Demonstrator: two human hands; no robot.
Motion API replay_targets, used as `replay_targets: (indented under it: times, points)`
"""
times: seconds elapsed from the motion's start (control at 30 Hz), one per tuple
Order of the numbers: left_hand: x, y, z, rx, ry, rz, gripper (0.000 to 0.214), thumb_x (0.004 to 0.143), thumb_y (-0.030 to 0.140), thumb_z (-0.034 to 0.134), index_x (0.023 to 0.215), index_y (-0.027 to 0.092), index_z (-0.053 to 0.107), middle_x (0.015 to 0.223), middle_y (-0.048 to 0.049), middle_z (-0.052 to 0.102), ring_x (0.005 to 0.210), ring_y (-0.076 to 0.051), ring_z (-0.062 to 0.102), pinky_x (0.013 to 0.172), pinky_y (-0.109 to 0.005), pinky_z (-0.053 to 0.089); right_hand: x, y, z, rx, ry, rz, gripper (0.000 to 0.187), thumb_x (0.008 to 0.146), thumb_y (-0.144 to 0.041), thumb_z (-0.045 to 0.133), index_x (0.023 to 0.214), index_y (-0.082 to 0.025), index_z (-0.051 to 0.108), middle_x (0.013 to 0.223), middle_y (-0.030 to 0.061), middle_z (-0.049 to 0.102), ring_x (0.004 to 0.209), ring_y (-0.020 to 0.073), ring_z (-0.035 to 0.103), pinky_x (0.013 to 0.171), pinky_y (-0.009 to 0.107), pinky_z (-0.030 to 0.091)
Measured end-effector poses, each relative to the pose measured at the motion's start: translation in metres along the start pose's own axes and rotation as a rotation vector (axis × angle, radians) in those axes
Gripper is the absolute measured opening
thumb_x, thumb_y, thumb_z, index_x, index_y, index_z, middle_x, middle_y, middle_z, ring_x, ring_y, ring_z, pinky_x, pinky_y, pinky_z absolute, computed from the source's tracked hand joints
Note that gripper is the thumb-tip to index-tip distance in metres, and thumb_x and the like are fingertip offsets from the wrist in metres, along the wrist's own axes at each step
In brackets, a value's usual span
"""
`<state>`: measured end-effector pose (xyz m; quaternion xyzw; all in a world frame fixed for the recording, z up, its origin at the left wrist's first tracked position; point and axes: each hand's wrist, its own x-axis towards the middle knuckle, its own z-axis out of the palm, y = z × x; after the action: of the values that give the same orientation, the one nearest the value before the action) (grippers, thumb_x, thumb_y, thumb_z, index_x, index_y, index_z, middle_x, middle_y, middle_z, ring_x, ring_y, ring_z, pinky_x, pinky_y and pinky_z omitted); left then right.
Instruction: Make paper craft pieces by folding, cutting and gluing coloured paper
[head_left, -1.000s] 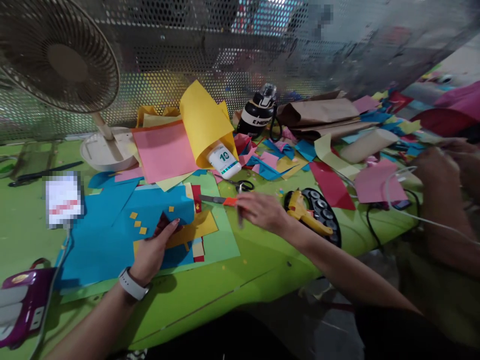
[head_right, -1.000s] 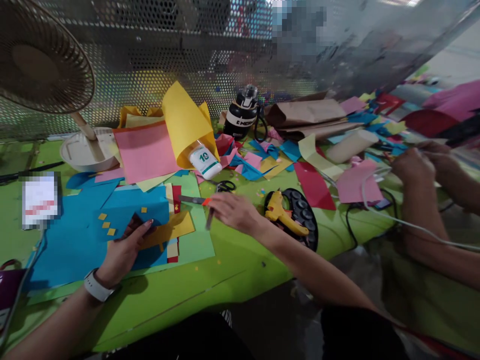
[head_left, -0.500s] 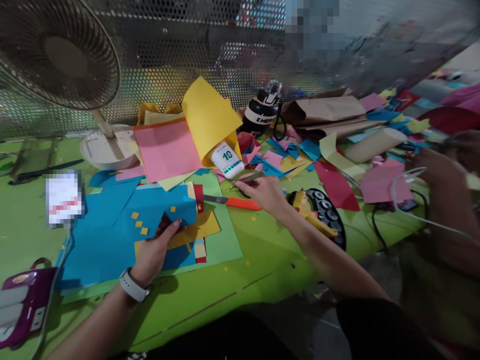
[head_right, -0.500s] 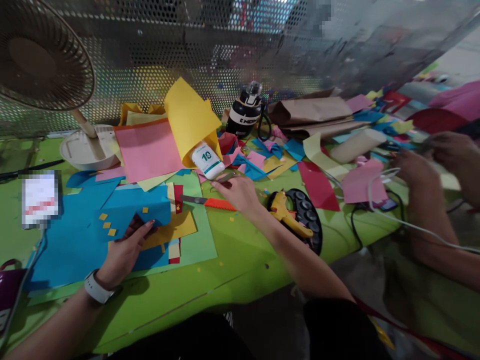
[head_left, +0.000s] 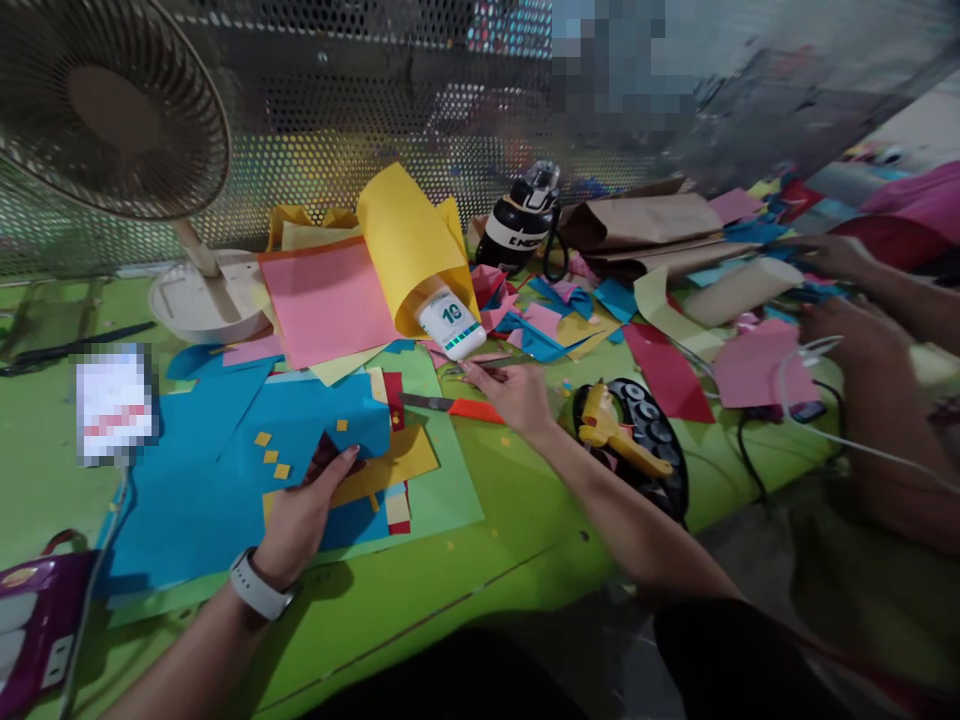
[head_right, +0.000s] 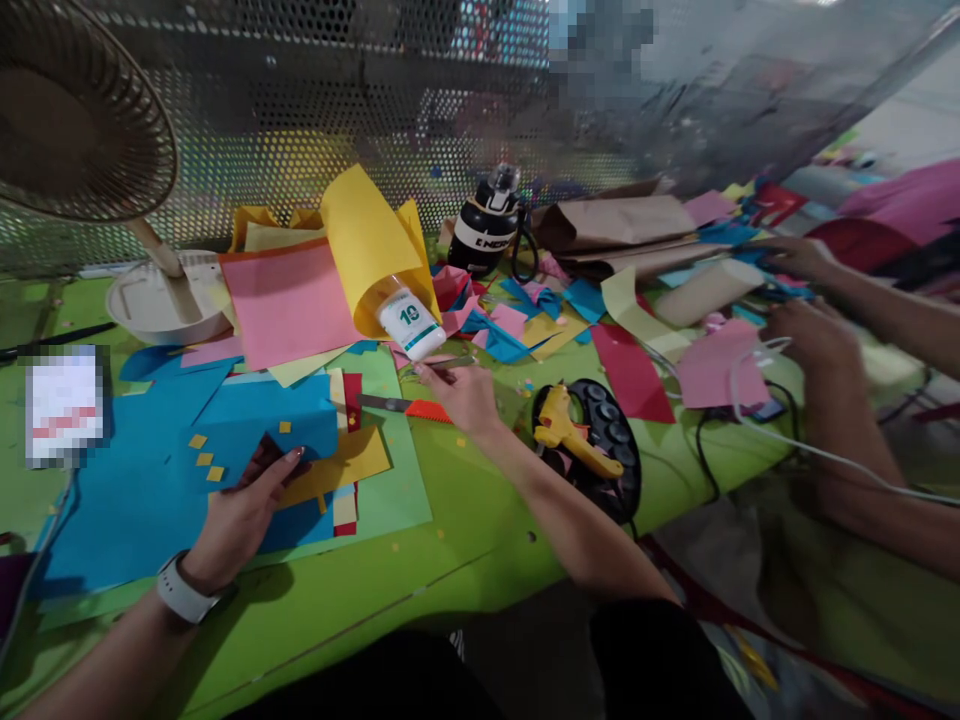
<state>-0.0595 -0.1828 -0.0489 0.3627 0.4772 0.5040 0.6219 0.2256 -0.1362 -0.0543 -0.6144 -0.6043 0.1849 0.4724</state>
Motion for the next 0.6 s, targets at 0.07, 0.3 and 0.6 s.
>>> replay_targets:
  times: [0.07,0.3,0.6]
  points:
    - [0.000,-0.001,-0.001,-0.003,0.003,-0.001,0.035,0.067,0.032,0.084,0.098,0.022,0.072,0.100,-0.0033,0.075,0.091,-0.026,0.072,0.093,-0.046,0.058,0.000,0.001,0.001,0.002,-0.008,-0.010,0.033,0.086,-0.050,0.063,0.086,-0.019,0.074,0.079,0.0068,0.077,0.068,0.0225,0.073,0.061,0.032,0.058]
    - [0.001,0.000,0.000,0.025,-0.002,0.004,0.035,0.066,0.035,0.084,0.096,0.023,0.072,0.098,-0.0038,0.075,0.093,-0.027,0.072,0.093,-0.047,0.058,-0.002,-0.005,0.002,0.016,-0.029,-0.015,0.033,0.086,-0.049,0.063,0.087,-0.018,0.074,0.076,0.0070,0.077,0.070,0.0233,0.074,0.060,0.031,0.058]
    - [0.001,-0.003,0.000,-0.019,0.000,0.012,0.038,0.066,0.034,0.084,0.099,0.022,0.071,0.104,-0.0049,0.074,0.097,-0.027,0.071,0.092,-0.047,0.058,0.000,-0.009,-0.009,-0.024,0.069,-0.022,0.033,0.086,-0.049,0.063,0.084,-0.018,0.074,0.074,0.0061,0.076,0.068,0.0223,0.073,0.058,0.030,0.057]
